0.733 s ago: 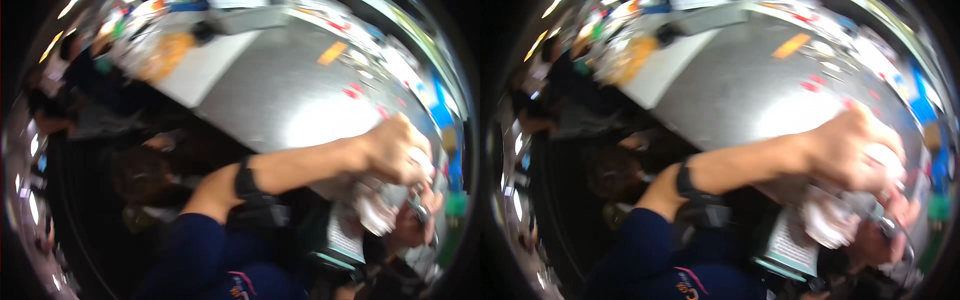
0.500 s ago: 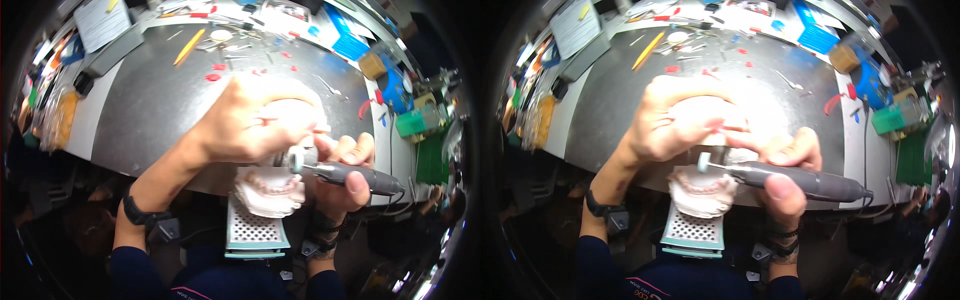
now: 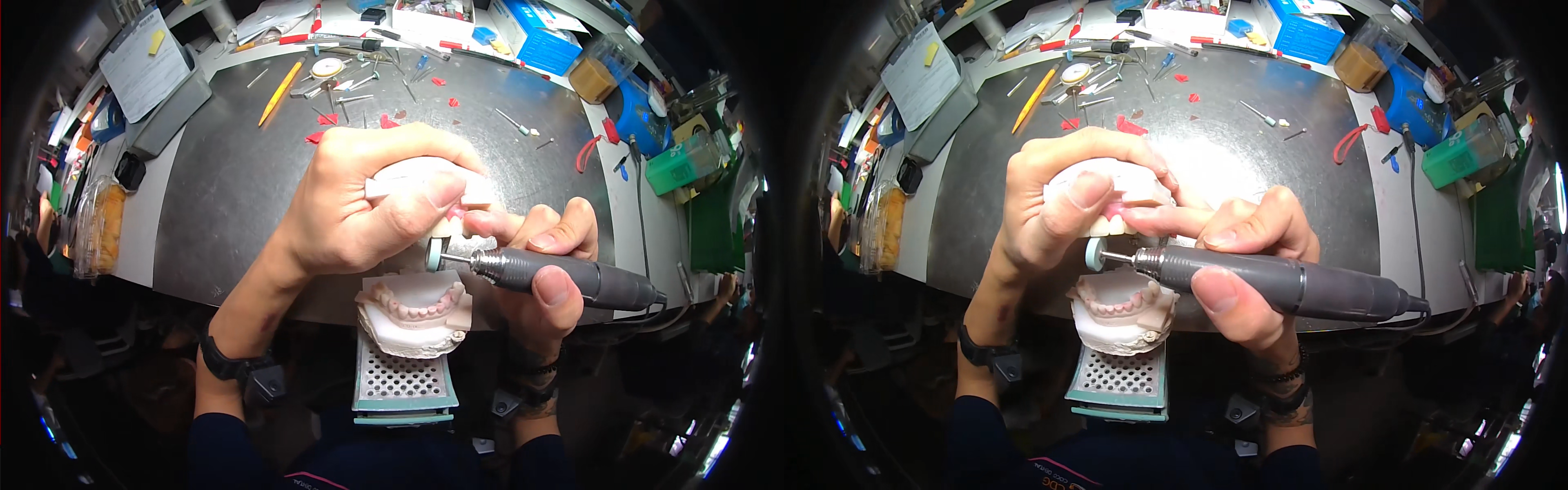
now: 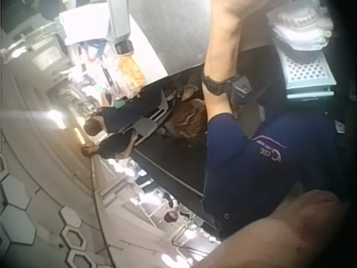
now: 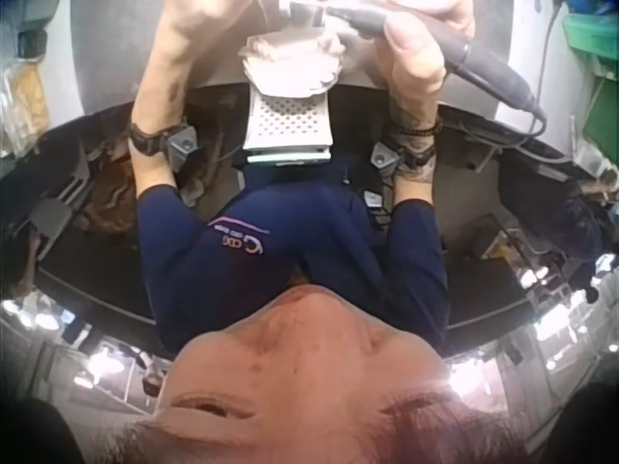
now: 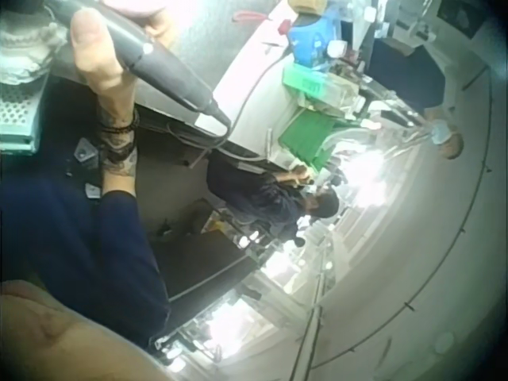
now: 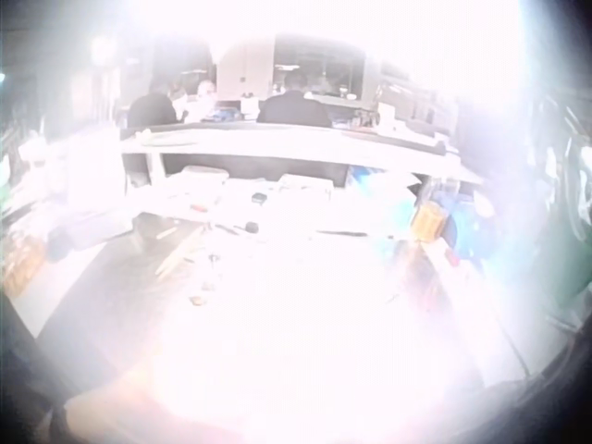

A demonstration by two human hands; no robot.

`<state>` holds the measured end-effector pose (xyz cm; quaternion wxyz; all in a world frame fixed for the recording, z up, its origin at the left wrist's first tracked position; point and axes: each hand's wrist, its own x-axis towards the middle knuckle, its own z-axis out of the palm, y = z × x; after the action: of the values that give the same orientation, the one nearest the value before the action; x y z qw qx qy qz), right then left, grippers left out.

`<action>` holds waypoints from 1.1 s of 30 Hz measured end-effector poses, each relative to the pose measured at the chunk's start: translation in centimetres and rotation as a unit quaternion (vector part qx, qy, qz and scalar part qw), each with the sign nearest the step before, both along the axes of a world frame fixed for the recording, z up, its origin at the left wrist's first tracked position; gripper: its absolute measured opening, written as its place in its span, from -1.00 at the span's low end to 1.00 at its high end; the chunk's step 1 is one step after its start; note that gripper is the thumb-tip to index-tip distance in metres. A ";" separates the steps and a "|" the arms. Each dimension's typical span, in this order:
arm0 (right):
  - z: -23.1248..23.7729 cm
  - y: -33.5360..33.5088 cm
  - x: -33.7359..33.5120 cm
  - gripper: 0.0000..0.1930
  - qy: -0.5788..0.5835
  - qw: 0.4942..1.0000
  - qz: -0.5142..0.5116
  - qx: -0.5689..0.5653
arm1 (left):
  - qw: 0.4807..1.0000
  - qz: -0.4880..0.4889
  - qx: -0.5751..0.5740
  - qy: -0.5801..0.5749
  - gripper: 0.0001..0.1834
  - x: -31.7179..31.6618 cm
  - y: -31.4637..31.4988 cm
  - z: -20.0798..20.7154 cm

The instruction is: The recorder uses a hand-held rotary micromotor tool to polish and refine the edges of a dental prosthetic model on a laboratory workbench.

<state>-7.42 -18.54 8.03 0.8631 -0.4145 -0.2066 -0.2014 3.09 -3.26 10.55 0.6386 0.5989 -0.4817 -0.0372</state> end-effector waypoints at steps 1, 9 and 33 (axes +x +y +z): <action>0.2 0.2 -0.1 -0.74 0.000 1.000 -0.001 0.001 | 1.000 -0.001 -0.007 0.010 -0.76 -0.1 0.0 -0.1; 0.6 0.5 -0.3 -0.72 0.055 0.994 -0.061 -0.067 | 1.000 -0.008 -0.001 0.002 -0.76 0.1 0.2 -0.1; 0.9 0.1 -0.4 -0.75 0.068 0.995 -0.052 -0.057 | 1.000 -0.007 0.004 0.007 -0.72 0.2 0.1 -0.2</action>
<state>-7.77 -18.42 8.96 0.8385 -0.4857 -0.1369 -0.2058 3.27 -3.20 10.35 0.6396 0.5975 -0.4812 -0.0477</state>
